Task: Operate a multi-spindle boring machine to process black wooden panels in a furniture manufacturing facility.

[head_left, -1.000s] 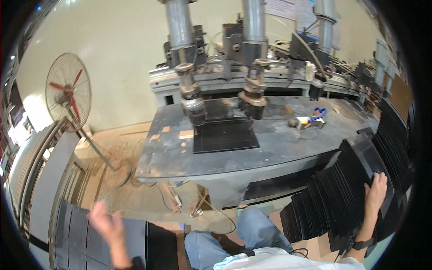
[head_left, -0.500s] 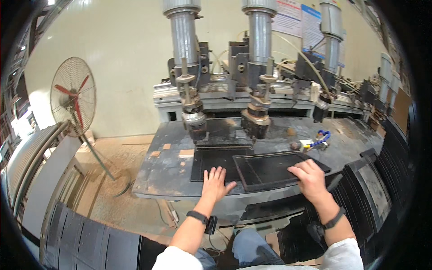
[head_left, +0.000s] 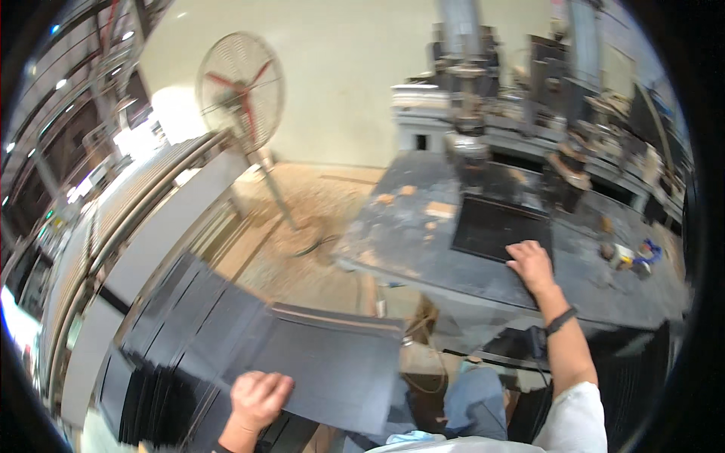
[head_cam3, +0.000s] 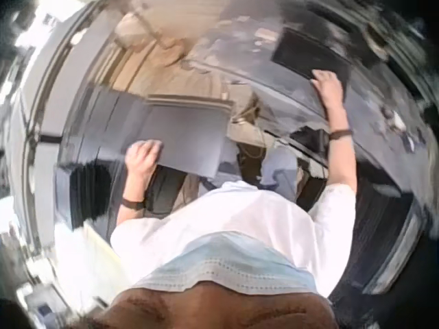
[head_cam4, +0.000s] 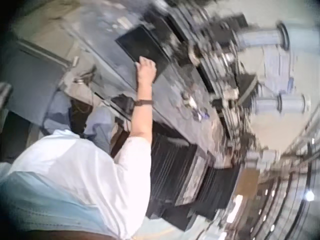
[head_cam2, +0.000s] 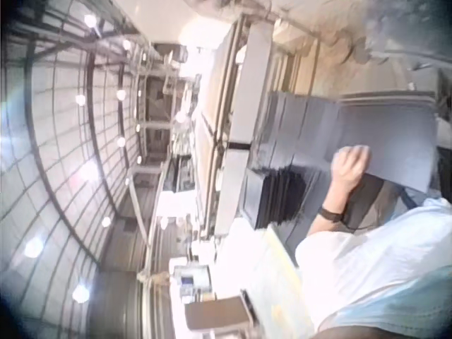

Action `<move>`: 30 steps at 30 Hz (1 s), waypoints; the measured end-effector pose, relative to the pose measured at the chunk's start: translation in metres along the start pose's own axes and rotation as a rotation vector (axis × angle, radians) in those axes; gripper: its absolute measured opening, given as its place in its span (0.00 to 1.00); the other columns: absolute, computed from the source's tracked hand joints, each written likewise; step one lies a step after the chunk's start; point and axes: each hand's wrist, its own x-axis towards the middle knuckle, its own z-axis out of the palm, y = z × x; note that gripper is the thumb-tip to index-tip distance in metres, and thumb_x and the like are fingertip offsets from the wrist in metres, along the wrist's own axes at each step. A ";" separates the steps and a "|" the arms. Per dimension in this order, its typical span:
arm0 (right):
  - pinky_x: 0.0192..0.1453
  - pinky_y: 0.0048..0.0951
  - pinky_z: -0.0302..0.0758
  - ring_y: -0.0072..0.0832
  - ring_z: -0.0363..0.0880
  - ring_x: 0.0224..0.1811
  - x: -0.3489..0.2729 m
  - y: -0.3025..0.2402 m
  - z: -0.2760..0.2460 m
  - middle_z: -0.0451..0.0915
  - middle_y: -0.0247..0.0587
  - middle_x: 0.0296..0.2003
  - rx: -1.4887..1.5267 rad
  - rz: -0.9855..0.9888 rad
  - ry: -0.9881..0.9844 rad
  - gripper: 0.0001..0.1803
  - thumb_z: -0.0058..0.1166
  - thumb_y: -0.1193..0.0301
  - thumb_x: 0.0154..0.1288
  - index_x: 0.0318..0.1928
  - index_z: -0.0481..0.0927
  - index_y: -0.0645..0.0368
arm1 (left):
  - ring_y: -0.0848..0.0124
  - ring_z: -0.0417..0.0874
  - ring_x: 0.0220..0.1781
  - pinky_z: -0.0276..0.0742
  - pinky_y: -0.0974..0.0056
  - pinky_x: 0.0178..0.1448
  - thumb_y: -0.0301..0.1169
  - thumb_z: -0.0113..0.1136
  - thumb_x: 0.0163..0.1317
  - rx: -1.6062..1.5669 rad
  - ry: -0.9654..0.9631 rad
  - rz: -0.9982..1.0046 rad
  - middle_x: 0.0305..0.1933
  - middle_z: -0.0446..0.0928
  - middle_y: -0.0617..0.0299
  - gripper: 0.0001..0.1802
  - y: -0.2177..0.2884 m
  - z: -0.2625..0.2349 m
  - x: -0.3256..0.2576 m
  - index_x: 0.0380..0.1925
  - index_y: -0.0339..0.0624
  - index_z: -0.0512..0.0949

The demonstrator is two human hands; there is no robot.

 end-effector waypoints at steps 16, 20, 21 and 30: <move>0.72 0.43 0.54 0.45 0.56 0.70 -0.034 0.003 -0.067 0.63 0.46 0.66 -0.031 0.201 0.015 0.33 0.56 0.72 0.59 0.66 0.65 0.55 | 0.59 0.75 0.52 0.70 0.56 0.56 0.34 0.61 0.57 0.992 -0.232 -1.053 0.44 0.79 0.60 0.17 -0.167 -0.236 -0.301 0.47 0.48 0.78; 0.73 0.41 0.52 0.43 0.54 0.72 -0.110 -0.010 -0.181 0.61 0.44 0.67 -0.348 0.301 0.096 0.34 0.57 0.72 0.58 0.67 0.64 0.54 | 0.54 0.66 0.65 0.56 0.51 0.70 0.48 0.50 0.66 0.790 -0.422 -1.257 0.60 0.73 0.55 0.26 -0.173 -0.206 -0.316 0.60 0.47 0.71; 0.73 0.41 0.52 0.43 0.54 0.72 -0.136 -0.005 -0.208 0.61 0.44 0.67 -0.403 0.364 0.095 0.34 0.57 0.72 0.58 0.67 0.64 0.54 | 0.53 0.63 0.68 0.54 0.50 0.71 0.49 0.48 0.67 0.900 -0.387 -1.210 0.61 0.72 0.52 0.27 -0.180 -0.206 -0.342 0.61 0.46 0.70; 0.59 0.40 0.68 0.48 0.67 0.59 -0.335 -0.073 -0.373 0.70 0.52 0.54 -0.991 1.141 -0.009 0.35 0.68 0.66 0.46 0.54 0.72 0.70 | 0.51 0.70 0.61 0.64 0.49 0.65 0.24 0.59 0.56 0.121 0.254 -0.417 0.56 0.72 0.48 0.20 -0.115 0.019 -0.022 0.51 0.36 0.76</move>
